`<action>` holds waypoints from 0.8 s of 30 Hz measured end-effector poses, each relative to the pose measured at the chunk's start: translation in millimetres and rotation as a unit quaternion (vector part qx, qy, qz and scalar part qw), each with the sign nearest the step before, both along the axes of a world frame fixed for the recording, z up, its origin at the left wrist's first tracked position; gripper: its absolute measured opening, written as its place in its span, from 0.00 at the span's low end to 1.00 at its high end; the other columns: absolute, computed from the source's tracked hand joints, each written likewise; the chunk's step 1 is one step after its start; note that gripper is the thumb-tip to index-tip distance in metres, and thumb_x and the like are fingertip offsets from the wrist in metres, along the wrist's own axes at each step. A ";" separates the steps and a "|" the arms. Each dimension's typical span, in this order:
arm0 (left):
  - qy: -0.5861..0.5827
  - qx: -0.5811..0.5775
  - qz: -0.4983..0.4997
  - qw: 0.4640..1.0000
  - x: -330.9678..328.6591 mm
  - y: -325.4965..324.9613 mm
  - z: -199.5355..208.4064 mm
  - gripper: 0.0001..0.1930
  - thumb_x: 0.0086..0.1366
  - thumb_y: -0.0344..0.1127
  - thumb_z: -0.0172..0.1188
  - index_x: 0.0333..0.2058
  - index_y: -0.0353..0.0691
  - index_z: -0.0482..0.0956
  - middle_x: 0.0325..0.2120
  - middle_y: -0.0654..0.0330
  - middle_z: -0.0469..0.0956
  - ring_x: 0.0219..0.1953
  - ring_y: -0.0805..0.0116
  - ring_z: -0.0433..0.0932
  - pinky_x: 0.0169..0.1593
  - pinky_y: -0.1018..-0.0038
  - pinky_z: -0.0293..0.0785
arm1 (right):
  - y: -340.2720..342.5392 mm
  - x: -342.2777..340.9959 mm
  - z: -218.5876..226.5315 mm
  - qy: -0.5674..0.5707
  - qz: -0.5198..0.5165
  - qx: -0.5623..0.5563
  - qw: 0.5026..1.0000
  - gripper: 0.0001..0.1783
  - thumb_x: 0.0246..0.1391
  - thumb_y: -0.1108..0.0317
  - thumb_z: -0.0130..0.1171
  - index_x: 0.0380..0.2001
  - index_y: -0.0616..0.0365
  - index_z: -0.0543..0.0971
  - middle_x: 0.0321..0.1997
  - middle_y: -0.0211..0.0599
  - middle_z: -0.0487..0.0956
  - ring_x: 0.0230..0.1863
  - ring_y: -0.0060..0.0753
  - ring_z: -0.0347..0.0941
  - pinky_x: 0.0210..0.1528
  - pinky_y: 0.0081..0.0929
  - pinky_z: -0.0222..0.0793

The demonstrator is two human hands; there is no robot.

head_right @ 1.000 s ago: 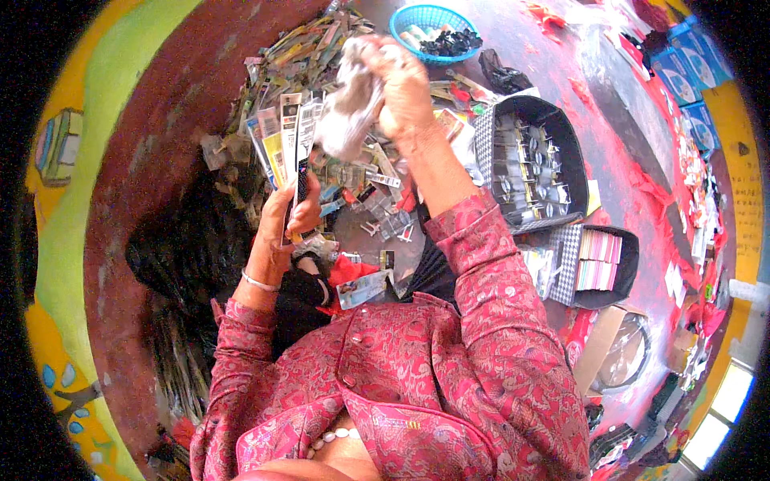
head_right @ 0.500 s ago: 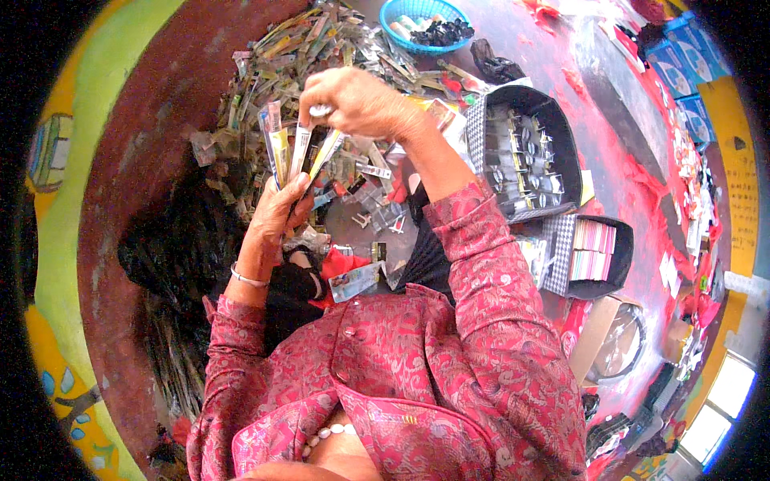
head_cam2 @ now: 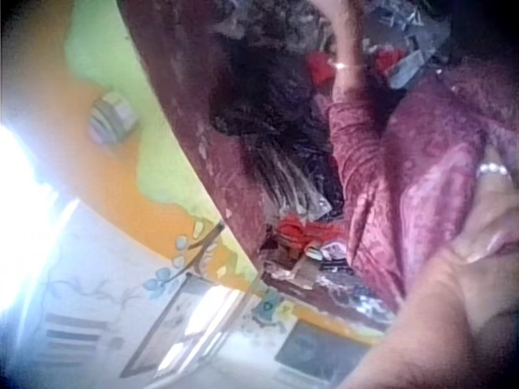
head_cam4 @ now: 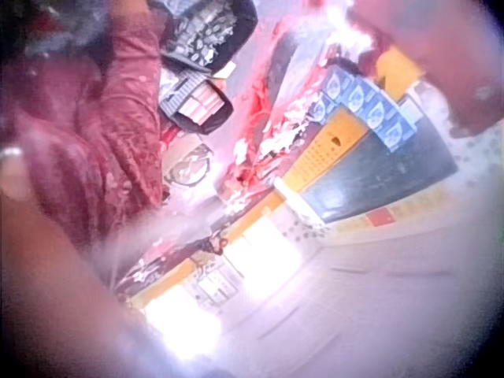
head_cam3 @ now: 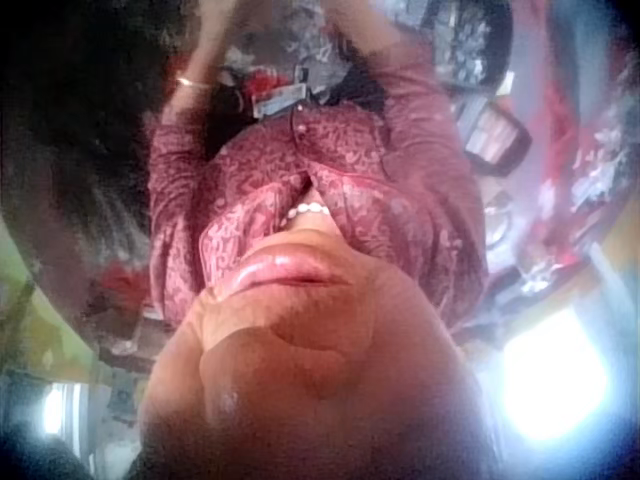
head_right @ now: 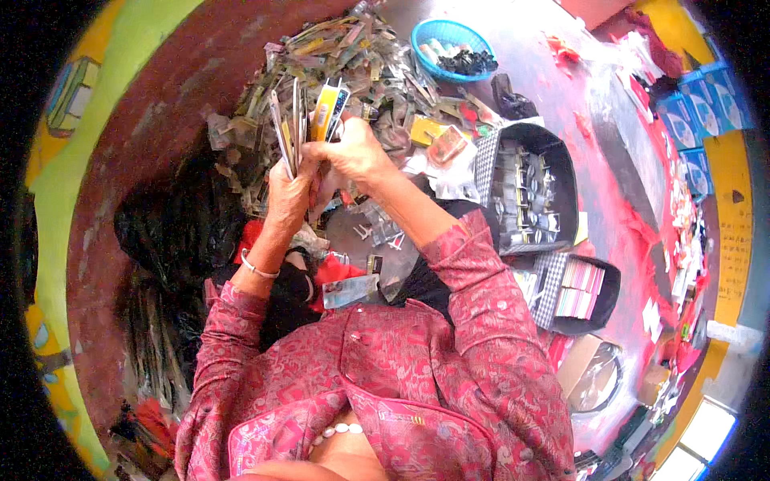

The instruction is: The person sits on the floor and sorts through a large pile of small packaged items, picking them up, inspecting them, and placing them into a clear plastic bag. The person handles the items one at a time and occasionally wipes them with a white cloth.

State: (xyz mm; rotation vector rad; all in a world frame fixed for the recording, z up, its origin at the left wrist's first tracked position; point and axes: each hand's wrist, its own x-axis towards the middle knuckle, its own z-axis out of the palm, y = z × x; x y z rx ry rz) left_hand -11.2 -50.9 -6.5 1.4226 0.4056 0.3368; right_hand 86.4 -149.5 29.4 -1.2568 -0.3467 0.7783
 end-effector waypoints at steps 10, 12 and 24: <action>0.046 -0.298 -0.223 0.927 -19.2 12.3 17.7 0.17 0.56 0.50 0.53 0.30 0.40 0.68 0.10 0.67 0.64 0.09 0.80 0.59 0.14 0.84 0.55 | -5.1 3.4 0.4 0.077 0.088 0.127 0.985 0.25 0.34 0.79 0.63 0.41 0.61 0.71 0.35 0.34 0.76 0.33 0.27 0.73 0.38 0.23 0.69; 0.041 -0.346 -0.229 0.909 -13.8 14.9 11.2 0.21 0.56 0.52 0.53 0.33 0.37 0.69 0.14 0.66 0.66 0.10 0.81 0.61 0.14 0.85 0.55 | -2.3 13.9 -4.0 0.011 0.078 0.072 0.994 0.24 0.32 0.77 0.65 0.39 0.61 0.73 0.34 0.33 0.77 0.33 0.26 0.73 0.40 0.24 0.69; 0.010 -0.435 -0.276 0.857 -8.1 15.4 -0.5 0.19 0.61 0.45 0.49 0.39 0.31 0.68 0.16 0.65 0.67 0.12 0.81 0.60 0.14 0.86 0.55 | -6.7 2.3 20.5 0.001 0.022 -0.085 0.996 0.17 0.36 0.69 0.65 0.31 0.64 0.73 0.23 0.32 0.75 0.19 0.18 0.69 0.18 0.17 0.66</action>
